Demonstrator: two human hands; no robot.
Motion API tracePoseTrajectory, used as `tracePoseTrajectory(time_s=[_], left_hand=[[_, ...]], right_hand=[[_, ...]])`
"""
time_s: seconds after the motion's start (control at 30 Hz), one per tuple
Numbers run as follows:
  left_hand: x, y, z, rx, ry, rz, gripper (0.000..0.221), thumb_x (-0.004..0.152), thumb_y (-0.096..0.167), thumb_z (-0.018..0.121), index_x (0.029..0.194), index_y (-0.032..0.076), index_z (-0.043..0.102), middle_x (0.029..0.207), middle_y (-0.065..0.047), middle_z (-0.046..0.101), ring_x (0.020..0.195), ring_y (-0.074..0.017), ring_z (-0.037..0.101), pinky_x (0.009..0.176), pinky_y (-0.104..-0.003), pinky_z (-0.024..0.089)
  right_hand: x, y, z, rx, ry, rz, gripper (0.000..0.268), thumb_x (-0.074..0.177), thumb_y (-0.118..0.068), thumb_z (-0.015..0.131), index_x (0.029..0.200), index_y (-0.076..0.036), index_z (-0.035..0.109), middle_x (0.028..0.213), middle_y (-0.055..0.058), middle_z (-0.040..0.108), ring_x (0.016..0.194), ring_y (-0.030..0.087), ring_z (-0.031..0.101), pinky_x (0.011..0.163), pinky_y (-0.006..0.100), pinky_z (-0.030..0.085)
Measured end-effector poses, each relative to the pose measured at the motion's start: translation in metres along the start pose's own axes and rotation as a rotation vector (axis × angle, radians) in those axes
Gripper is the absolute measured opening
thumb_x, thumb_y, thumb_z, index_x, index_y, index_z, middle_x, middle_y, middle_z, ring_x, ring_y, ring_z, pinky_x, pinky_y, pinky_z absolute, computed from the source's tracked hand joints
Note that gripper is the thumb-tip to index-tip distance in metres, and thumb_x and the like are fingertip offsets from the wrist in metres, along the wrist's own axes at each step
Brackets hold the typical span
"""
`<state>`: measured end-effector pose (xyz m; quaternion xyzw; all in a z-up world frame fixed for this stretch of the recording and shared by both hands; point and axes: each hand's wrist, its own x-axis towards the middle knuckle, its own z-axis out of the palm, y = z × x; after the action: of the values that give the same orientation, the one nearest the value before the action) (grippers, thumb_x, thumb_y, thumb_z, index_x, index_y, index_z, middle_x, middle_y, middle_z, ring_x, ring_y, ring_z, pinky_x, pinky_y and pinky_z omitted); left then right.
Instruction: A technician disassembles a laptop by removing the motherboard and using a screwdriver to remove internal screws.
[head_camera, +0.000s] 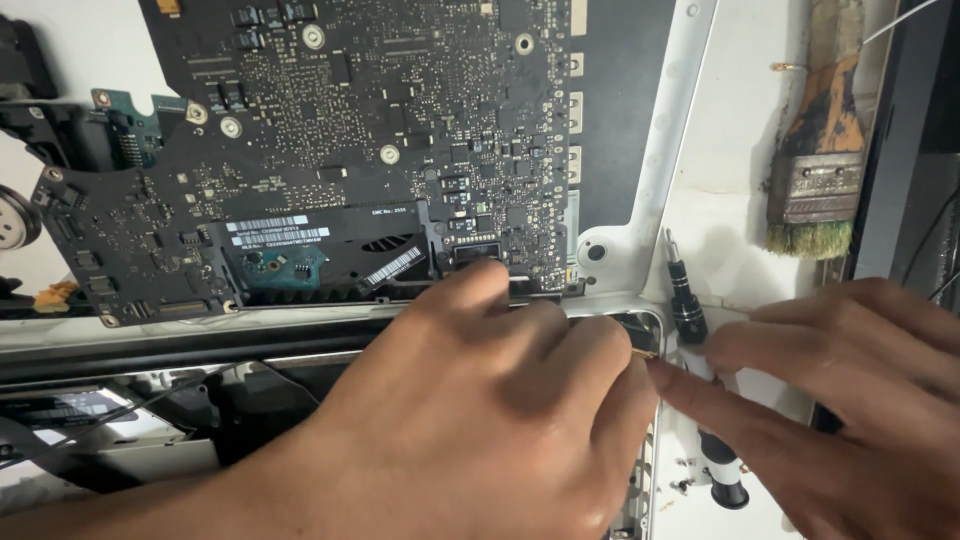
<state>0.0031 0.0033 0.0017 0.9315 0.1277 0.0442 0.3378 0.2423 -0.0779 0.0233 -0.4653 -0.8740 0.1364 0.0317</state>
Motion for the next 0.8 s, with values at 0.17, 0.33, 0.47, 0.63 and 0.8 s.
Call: tracePoseTrajectory(time_s=[0.17,0.33,0.47,0.63,0.8], left_hand=[[-0.002,0.002,-0.003,0.104,-0.015,0.051,0.053,0.111,0.045,0.042,0.111,-0.001,0.069,0.078,-0.013,0.059,0.053,-0.0251,0.062,0.061,-0.049,0.052],[-0.007,0.005,0.002,0.178,0.215,0.042,0.039,0.112,0.03,0.048,0.096,0.004,0.073,0.075,-0.007,0.049,0.056,-0.0205,0.049,0.05,-0.038,0.041],[-0.005,0.008,0.007,0.099,0.302,-0.011,0.028,0.106,0.016,0.055,0.083,0.009,0.068,0.076,-0.007,0.049,0.054,-0.0211,0.046,0.052,-0.039,0.037],[-0.004,0.008,0.006,0.113,0.315,-0.016,0.024,0.106,0.014,0.06,0.085,0.008,0.071,0.076,-0.006,0.052,0.054,-0.019,0.047,0.048,-0.036,0.037],[-0.003,0.005,0.004,0.203,0.344,0.026,0.021,0.1,0.017,0.056,0.094,0.006,0.073,0.078,-0.006,0.052,0.06,-0.0201,0.053,0.049,-0.037,0.042]], right_hand=[[-0.004,0.003,0.001,-0.027,0.051,0.013,0.034,0.094,-0.011,0.055,0.122,-0.02,0.073,0.103,0.001,0.065,0.086,0.025,0.064,0.075,0.048,0.05],[-0.005,0.004,0.0,-0.058,0.034,-0.015,0.032,0.09,-0.027,0.073,0.122,-0.019,0.072,0.105,0.001,0.065,0.087,0.024,0.064,0.072,0.046,0.05],[-0.004,0.006,0.0,-0.109,-0.014,-0.024,0.04,0.09,-0.035,0.072,0.127,-0.021,0.07,0.111,-0.001,0.063,0.092,0.027,0.064,0.072,0.049,0.052],[0.008,0.006,-0.004,-0.028,0.037,-0.084,0.034,0.089,-0.03,0.079,0.118,-0.013,0.071,0.103,0.003,0.066,0.081,0.025,0.065,0.064,0.045,0.05],[0.015,0.012,-0.007,0.073,0.065,-0.08,0.027,0.088,-0.027,0.079,0.11,-0.012,0.072,0.1,0.005,0.067,0.075,0.025,0.064,0.065,0.041,0.052]])
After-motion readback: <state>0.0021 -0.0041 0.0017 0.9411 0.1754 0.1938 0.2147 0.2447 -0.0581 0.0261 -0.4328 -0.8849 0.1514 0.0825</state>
